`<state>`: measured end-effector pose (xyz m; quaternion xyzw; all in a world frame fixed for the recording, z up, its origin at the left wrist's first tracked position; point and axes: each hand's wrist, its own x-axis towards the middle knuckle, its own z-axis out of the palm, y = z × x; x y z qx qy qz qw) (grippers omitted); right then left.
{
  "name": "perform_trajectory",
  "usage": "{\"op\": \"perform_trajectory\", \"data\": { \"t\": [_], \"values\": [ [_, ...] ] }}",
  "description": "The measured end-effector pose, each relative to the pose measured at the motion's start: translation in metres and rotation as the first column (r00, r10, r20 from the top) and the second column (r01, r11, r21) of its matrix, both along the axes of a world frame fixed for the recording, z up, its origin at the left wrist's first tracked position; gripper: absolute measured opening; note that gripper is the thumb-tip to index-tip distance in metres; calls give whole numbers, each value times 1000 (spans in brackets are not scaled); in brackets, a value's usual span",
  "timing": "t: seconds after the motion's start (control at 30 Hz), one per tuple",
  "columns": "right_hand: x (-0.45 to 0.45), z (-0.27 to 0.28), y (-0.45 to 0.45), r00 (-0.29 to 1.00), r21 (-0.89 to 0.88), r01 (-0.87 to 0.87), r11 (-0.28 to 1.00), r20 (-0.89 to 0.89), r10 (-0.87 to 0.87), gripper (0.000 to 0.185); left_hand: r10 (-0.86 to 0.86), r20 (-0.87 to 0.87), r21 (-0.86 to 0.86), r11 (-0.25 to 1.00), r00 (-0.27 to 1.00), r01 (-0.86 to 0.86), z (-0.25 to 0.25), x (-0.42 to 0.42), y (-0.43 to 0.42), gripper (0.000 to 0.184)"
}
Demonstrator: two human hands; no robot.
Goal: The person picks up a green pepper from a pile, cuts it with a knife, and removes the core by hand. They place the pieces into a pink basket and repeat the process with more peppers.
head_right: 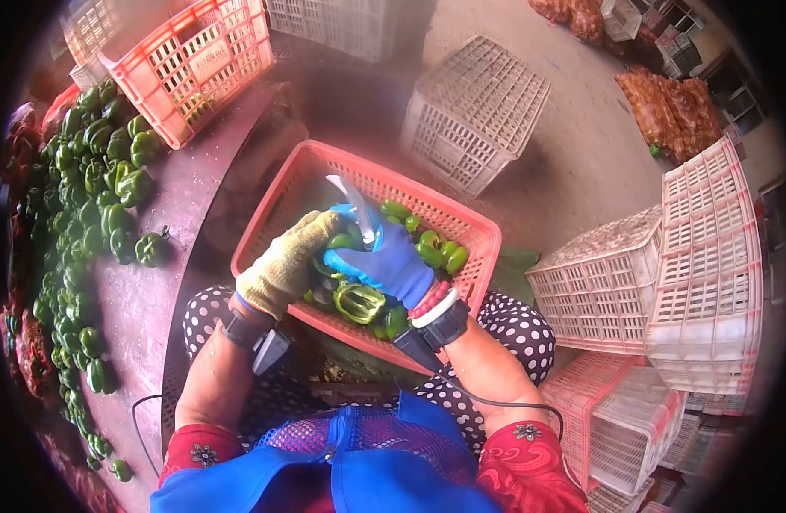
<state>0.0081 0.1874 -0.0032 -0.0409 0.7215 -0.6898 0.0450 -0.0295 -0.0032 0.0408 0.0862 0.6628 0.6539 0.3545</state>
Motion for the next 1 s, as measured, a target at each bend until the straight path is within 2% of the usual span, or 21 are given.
{"op": "perform_trajectory", "data": {
  "t": [0.03,0.07,0.1,0.13,0.23,0.27,0.33,0.43,0.47,0.53,0.57,0.63,0.67,0.7,0.73,0.77,0.8,0.87,0.93,0.97,1.0],
  "values": [
    [2,3,2,988,-103,-18,995,149,33,89,-38,18,-6,999,999,38,-1,-3,1,35],
    [4,6,-3,995,-247,23,969,98,2,91,-63,-28,96,993,998,65,-20,-7,0,32],
    [3,-2,-2,994,-302,38,953,106,-6,91,-57,-328,54,995,943,79,-39,-12,1,32],
    [0,-16,0,994,-353,52,934,113,-13,92,-55,-598,13,997,800,78,-48,-16,4,32],
    [-1,-31,5,977,-450,97,888,215,3,75,31,-469,156,987,883,49,-46,-11,4,27],
    [-2,-31,7,969,-471,92,878,247,31,70,46,-160,282,959,986,1,-39,-8,2,27],
    [-1,-21,7,954,-550,101,829,290,76,53,-75,391,493,858,917,-140,-22,-9,-4,25],
    [-4,-8,16,911,-601,44,798,351,214,54,-192,380,521,853,905,-38,-16,-11,-13,32],
    [-4,-7,17,898,-631,23,775,353,261,53,-162,435,503,860,886,-89,-8,-5,-16,42],
    [-2,-7,17,869,-691,-13,722,350,351,51,-213,371,403,914,904,50,-3,-11,-32,58],
    [1,-7,12,880,-773,77,630,350,322,50,-242,342,349,930,908,116,-3,-13,-38,67],
    [5,-7,2,893,-883,242,402,365,263,47,-270,285,305,935,920,180,-9,-14,-44,59],
    [0,-30,19,886,-964,123,237,214,411,43,-305,282,325,923,910,208,-22,-17,-52,56],
    [-3,-28,27,881,-912,232,339,345,325,40,-340,277,344,908,899,238,-25,-19,-55,53],
    [-7,-26,34,854,-835,339,434,466,231,39,-299,214,363,908,930,209,-22,-18,-56,38],
    [-11,-24,40,816,-664,430,611,576,52,39,-182,135,303,944,974,134,-26,-20,-54,38],
    [-10,-14,31,829,-301,362,882,538,-156,41,-63,47,249,967,997,50,-37,-23,-51,37],
    [-5,-32,18,884,-34,363,931,329,-332,40,206,-88,255,950,975,-178,-65,-24,-41,34],
    [-6,-19,-1,841,6,390,921,404,-358,48,294,152,304,895,944,-328,-67,-23,-25,33],
    [-6,-18,-6,873,55,297,953,390,-294,58,322,271,314,861,907,-400,-67,-23,-18,33],
    [-3,-15,-15,927,81,245,966,271,-258,60,279,253,280,895,926,-346,-66,-21,-16,31]
  ]
}}
